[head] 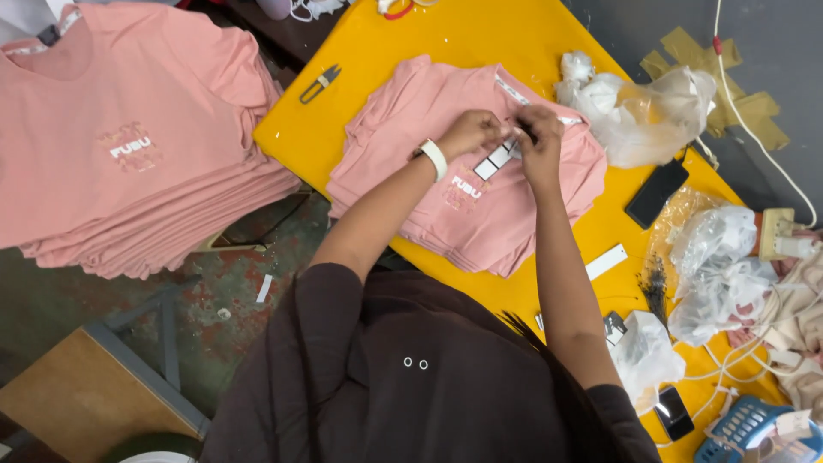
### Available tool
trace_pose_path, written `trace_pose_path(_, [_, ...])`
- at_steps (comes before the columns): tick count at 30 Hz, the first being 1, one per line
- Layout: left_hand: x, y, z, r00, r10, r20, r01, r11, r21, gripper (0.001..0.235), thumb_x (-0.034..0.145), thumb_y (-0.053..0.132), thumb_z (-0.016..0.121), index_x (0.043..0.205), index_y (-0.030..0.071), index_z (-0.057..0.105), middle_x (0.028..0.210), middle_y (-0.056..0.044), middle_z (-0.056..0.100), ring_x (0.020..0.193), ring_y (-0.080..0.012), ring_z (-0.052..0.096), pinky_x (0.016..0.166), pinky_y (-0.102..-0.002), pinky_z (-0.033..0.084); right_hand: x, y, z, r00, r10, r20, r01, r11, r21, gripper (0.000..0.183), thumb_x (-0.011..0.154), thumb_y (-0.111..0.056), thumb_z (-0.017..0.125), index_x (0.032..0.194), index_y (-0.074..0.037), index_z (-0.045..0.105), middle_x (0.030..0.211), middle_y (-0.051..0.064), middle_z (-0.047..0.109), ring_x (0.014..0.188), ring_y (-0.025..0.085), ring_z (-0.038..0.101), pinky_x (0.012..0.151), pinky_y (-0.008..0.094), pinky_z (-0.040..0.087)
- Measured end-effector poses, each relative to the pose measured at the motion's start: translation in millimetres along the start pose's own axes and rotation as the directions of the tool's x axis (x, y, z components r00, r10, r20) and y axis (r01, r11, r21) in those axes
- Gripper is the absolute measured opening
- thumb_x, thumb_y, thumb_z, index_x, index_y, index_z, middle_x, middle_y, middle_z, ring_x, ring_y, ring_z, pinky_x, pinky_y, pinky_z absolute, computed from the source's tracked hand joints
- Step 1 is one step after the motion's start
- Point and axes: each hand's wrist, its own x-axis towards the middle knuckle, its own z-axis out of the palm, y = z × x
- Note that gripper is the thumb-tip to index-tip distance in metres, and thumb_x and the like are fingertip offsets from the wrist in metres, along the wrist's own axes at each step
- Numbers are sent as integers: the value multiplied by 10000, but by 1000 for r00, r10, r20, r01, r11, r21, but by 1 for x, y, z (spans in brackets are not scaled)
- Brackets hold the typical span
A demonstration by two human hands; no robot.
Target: The person attaches tags to the neck area of pink t-shirts on a yellow table. They repeatedly pick up a shirt, attach a tag, and then move the shirt to a stack on the left side of the table.
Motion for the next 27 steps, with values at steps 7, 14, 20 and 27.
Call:
trace_pose_path(7, [-178,73,-166,800,488,-349,-89,672,735,112,873,237,687,922,137,682,924,-81,729,873,-296,674,750,-420,461,-187,-32,-75,850,261,-457,-360,922,-142,283,1034,-271,649,1179,-57,534,1113,84,488,1040,244,498,919,378,408])
trace_pose_path(14, [-273,66,-162,904,53,-425,244,752,613,235,967,192,488,1088,83,657,1163,-92,704,1060,-270,660,902,-389,482,-271,-49,-36,307,949,75,-903,266,338,418,996,-426,551,1308,-150,513,1284,45,552,1166,185,581,1005,330,464])
trace_pose_path(20, [-253,31,-169,833,447,-326,103,453,886,67,935,77,610,948,15,589,958,-182,582,930,-423,549,699,-562,426,-292,-6,-49,413,890,-192,-859,451,244,200,927,-268,759,920,-83,684,884,48,682,810,142,604,733,267,498])
trace_pose_path(27, [-265,81,-167,664,608,-435,-378,775,506,86,976,45,638,895,67,619,886,-41,575,868,-198,525,790,-326,409,-241,-22,-129,589,425,-687,-376,897,233,82,1028,-174,487,1063,-107,457,1002,79,553,883,192,580,799,339,524])
